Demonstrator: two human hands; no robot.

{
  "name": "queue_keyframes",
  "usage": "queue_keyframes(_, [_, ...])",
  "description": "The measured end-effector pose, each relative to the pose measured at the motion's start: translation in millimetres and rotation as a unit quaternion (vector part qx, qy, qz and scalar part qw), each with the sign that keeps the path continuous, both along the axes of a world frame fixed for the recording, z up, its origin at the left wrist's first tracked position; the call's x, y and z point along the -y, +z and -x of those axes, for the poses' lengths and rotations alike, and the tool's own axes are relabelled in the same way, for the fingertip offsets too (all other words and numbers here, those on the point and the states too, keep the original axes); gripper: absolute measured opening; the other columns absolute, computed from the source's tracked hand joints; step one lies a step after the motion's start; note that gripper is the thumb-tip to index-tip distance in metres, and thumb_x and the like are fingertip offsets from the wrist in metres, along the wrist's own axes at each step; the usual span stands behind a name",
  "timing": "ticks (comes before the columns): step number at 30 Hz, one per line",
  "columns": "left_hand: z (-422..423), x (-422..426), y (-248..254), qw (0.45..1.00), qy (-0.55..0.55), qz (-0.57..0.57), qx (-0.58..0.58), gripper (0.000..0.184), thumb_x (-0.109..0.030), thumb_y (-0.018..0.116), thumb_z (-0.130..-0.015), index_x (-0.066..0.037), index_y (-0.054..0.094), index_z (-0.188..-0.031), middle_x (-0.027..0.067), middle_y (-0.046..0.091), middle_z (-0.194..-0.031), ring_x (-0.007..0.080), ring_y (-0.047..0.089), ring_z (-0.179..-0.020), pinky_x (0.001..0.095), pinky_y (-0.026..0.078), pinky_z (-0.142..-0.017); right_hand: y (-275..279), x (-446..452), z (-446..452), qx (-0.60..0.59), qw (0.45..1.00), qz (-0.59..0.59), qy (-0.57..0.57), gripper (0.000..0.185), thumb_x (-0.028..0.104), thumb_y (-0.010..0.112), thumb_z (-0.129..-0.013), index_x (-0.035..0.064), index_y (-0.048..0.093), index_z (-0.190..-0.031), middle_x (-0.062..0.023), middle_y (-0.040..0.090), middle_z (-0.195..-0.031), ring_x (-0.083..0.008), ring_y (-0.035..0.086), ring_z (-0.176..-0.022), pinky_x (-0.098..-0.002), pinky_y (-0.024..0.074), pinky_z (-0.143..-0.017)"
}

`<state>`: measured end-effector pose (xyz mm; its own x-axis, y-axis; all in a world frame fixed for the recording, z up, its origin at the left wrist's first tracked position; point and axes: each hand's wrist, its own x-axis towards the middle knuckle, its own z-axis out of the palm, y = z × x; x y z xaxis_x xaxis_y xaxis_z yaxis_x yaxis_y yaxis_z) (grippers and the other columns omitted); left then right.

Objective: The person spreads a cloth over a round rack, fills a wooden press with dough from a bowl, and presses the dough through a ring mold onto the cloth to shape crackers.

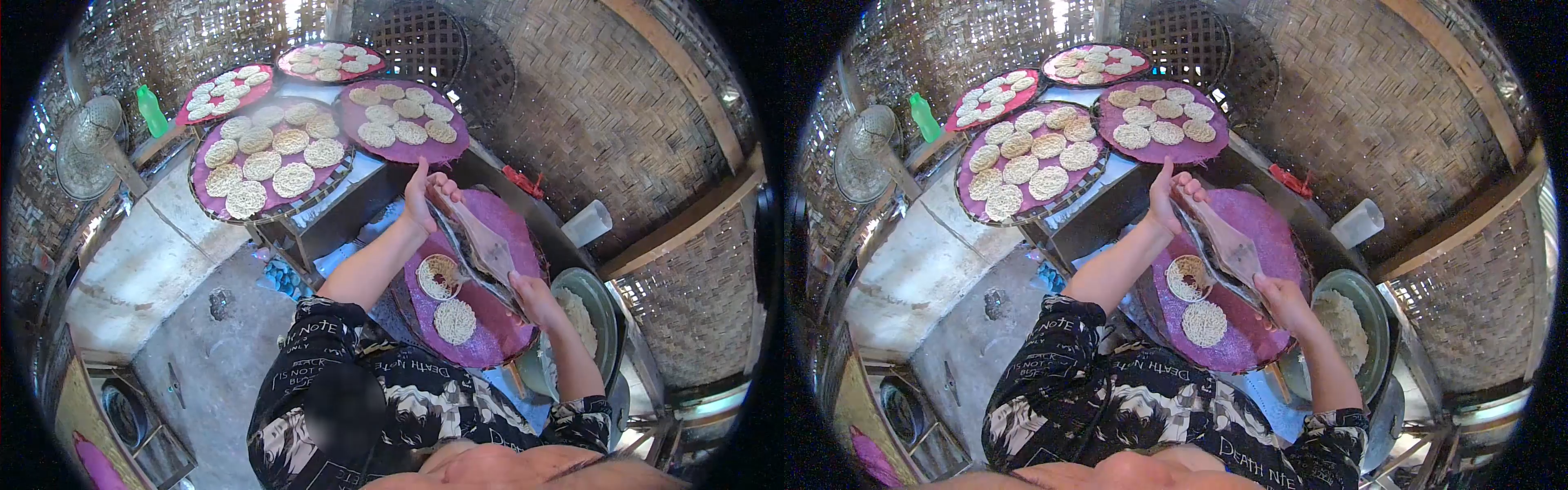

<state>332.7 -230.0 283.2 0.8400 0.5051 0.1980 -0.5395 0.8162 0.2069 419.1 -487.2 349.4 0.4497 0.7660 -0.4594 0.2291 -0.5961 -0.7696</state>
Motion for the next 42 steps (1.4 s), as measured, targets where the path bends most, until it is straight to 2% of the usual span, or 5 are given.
queue_keyframes(19, [15,13,0,0.996,0.009,0.028,-0.082,0.06,-0.066,0.037,-0.081,-0.015,0.034,-0.05,-0.0003,0.037,-0.047,0.0198,0.041,-0.048,0.0355,0.038,-0.058,-9,12,27,0.116,0.993,-0.012,0.0,0.044,0.045,0.047,-0.087,0.0027,0.058,-0.081,-0.004,0.054,-0.055,-0.0128,0.05,-0.041,-0.0272,0.0393,-0.037])
queue_keyframes(25, [46,24,48,0.995,-0.034,-0.09,-0.039,0.058,-0.057,0.049,-0.081,-0.004,0.054,-0.105,0.0134,0.06,-0.091,0.0276,0.058,-0.089,0.0431,0.041,-0.089,12,23,27,-0.105,0.976,-0.183,-0.05,0.037,0.036,0.046,-0.09,0.0036,0.047,-0.107,-0.0034,0.053,-0.064,-0.012,0.05,-0.045,-0.0253,0.037,-0.036])
queue_keyframes(32, [56,60,22,0.582,0.259,-0.626,-0.449,0.048,-0.013,0.068,-0.068,0.005,0.052,-0.11,0.0146,0.06,-0.103,0.0236,0.06,-0.092,0.0358,0.047,-0.082,-36,-33,36,-0.051,0.923,-0.381,0.001,0.028,0.031,0.049,-0.089,0.0124,0.053,-0.11,-0.0054,0.054,-0.071,-0.0183,0.057,-0.066,-0.0334,0.0468,-0.059])
queue_keyframes(35, [73,30,-23,0.973,0.096,-0.068,-0.196,0.03,-0.02,0.045,-0.085,0.0,0.056,-0.106,0.0118,0.062,-0.096,0.023,0.061,-0.082,0.0376,0.05,-0.076,-49,-48,20,0.201,0.936,-0.279,0.073,0.025,0.031,0.054,-0.085,0.009,0.063,-0.094,-0.0088,0.058,-0.075,-0.0244,0.059,-0.076,-0.0373,0.0454,-0.069])
queue_keyframes(42, [155,-13,-93,0.613,0.446,-0.558,-0.338,0.043,-0.016,0.065,-0.075,-0.006,0.051,-0.114,0.0042,0.056,-0.101,0.0172,0.053,-0.09,0.0335,0.045,-0.078,-77,-60,9,0.355,0.931,-0.07,0.055,0.025,0.029,0.059,-0.076,0.0049,0.066,-0.076,-0.0142,0.06,-0.081,-0.0321,0.058,-0.077,-0.0404,0.0454,-0.069])
